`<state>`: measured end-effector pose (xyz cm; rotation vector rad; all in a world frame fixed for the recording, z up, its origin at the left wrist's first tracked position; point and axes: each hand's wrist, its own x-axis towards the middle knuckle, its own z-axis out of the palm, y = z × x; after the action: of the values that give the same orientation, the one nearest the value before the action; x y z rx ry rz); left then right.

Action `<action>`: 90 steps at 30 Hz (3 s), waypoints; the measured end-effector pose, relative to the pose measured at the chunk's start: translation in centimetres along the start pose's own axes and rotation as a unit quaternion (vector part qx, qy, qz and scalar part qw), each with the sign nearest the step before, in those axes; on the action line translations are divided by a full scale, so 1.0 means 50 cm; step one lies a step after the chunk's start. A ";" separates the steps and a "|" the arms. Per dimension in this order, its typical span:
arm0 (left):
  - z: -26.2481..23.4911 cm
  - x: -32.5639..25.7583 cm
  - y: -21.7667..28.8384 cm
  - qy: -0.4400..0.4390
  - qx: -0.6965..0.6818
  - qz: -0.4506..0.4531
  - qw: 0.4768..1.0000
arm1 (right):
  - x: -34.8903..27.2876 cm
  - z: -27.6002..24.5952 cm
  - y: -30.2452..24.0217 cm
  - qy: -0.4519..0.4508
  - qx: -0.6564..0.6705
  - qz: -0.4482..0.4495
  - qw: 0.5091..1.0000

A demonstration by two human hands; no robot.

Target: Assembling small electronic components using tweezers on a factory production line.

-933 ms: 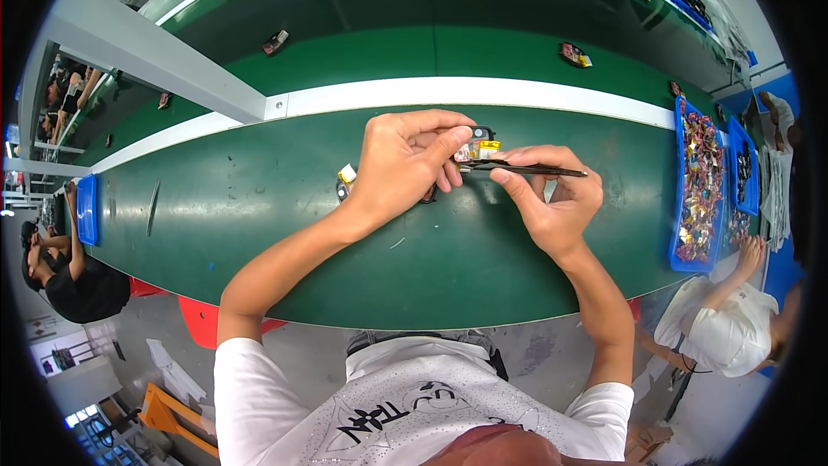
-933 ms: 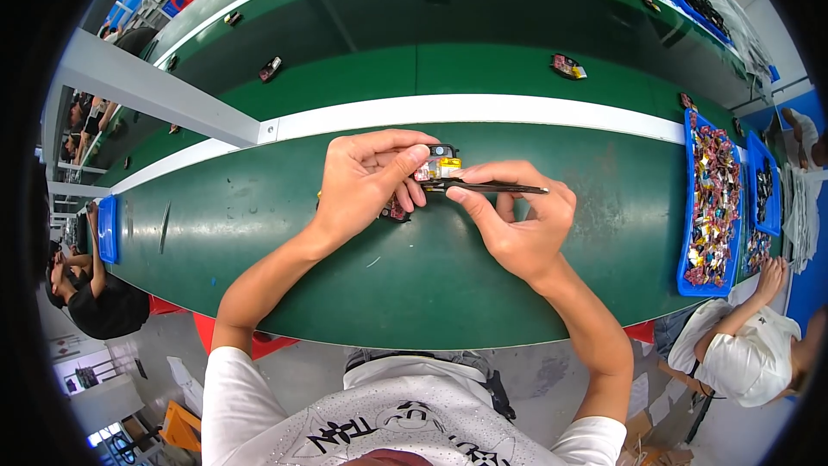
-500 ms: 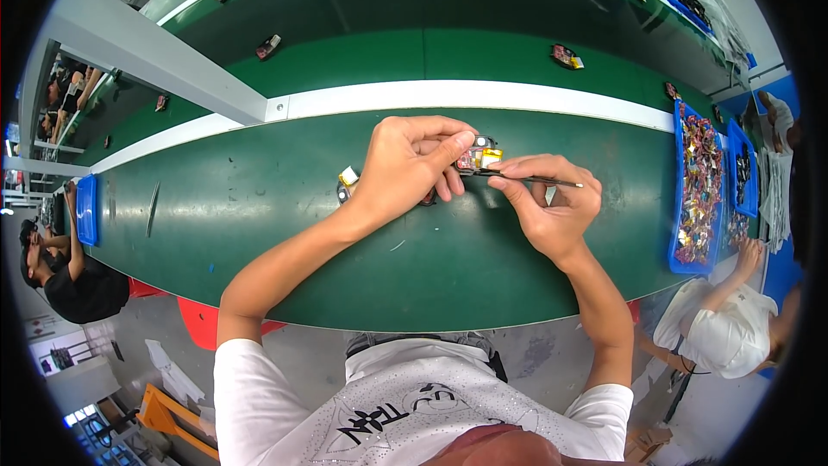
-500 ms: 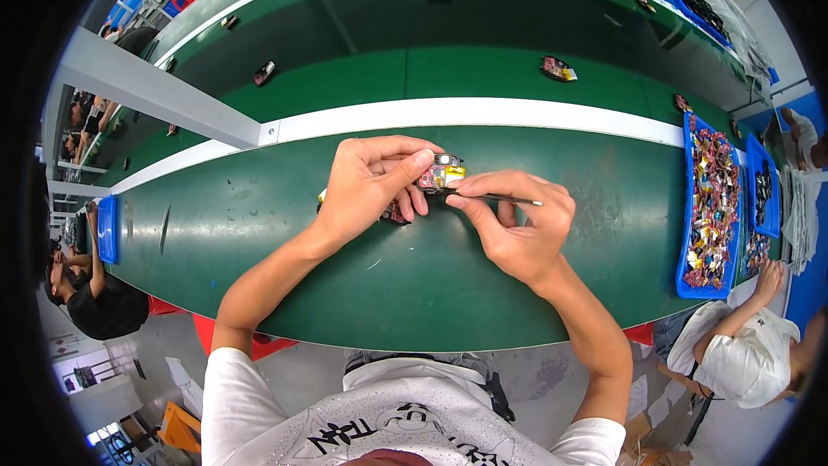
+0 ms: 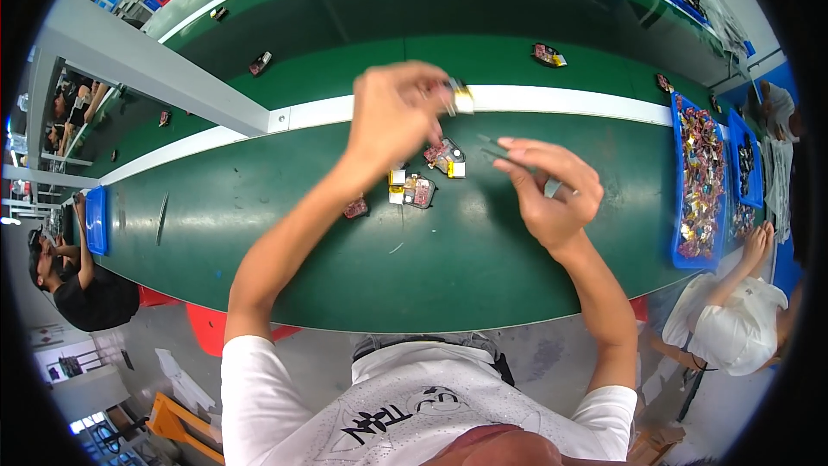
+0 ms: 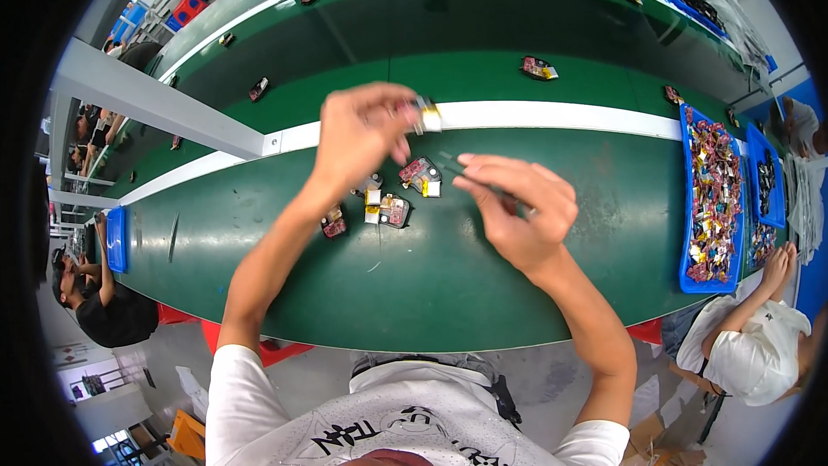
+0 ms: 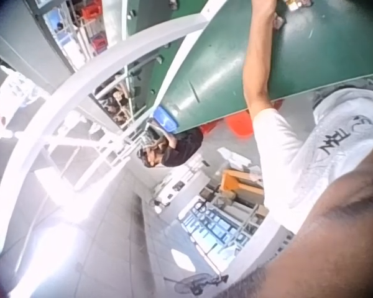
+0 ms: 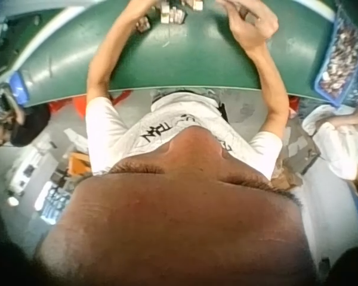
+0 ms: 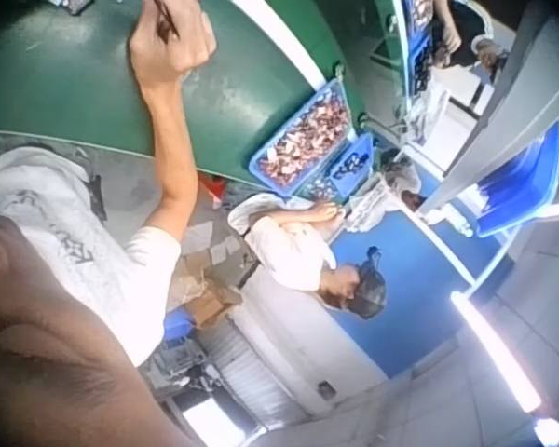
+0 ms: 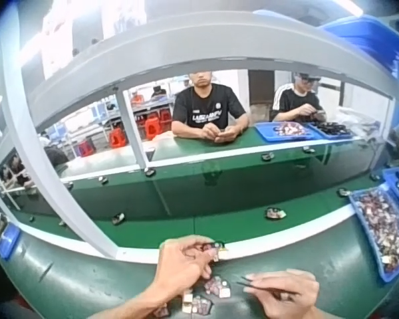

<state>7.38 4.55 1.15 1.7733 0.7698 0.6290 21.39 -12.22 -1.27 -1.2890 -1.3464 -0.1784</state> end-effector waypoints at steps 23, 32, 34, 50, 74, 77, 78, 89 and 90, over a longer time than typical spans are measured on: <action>-0.034 0.014 -0.043 -0.250 0.240 0.065 0.936 | 0.001 0.001 0.018 0.018 0.023 0.071 0.997; -0.024 -0.011 -0.021 -0.254 0.145 -0.023 0.956 | 0.012 -0.012 0.002 0.003 0.168 0.266 0.949; -0.016 -0.019 -0.016 -0.228 0.115 -0.041 0.966 | 0.018 -0.017 -0.005 -0.002 0.188 0.299 0.936; 0.046 -0.072 -0.003 -0.034 -0.011 -0.001 0.999 | -0.009 -0.010 0.004 -0.027 0.119 0.270 0.955; 0.083 -0.073 -0.005 -0.010 -0.155 -0.032 0.987 | -0.002 -0.025 0.008 -0.025 0.196 0.402 0.894; 0.083 -0.074 -0.002 -0.012 -0.157 -0.036 0.987 | -0.007 -0.025 0.013 -0.023 0.197 0.399 0.895; 0.084 -0.074 -0.003 -0.012 -0.157 -0.036 0.987 | -0.007 -0.025 0.012 -0.023 0.197 0.399 0.895; 0.100 -0.071 -0.010 -0.034 -0.168 -0.011 0.985 | -0.009 -0.042 0.027 -0.019 0.205 0.399 0.893; 0.099 -0.069 -0.013 -0.035 -0.168 -0.011 0.985 | -0.007 -0.043 0.027 -0.019 0.205 0.400 0.893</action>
<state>8.61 -0.91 -1.18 1.4679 0.5951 0.6389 23.56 -13.54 -1.69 -1.3707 -0.7290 0.6725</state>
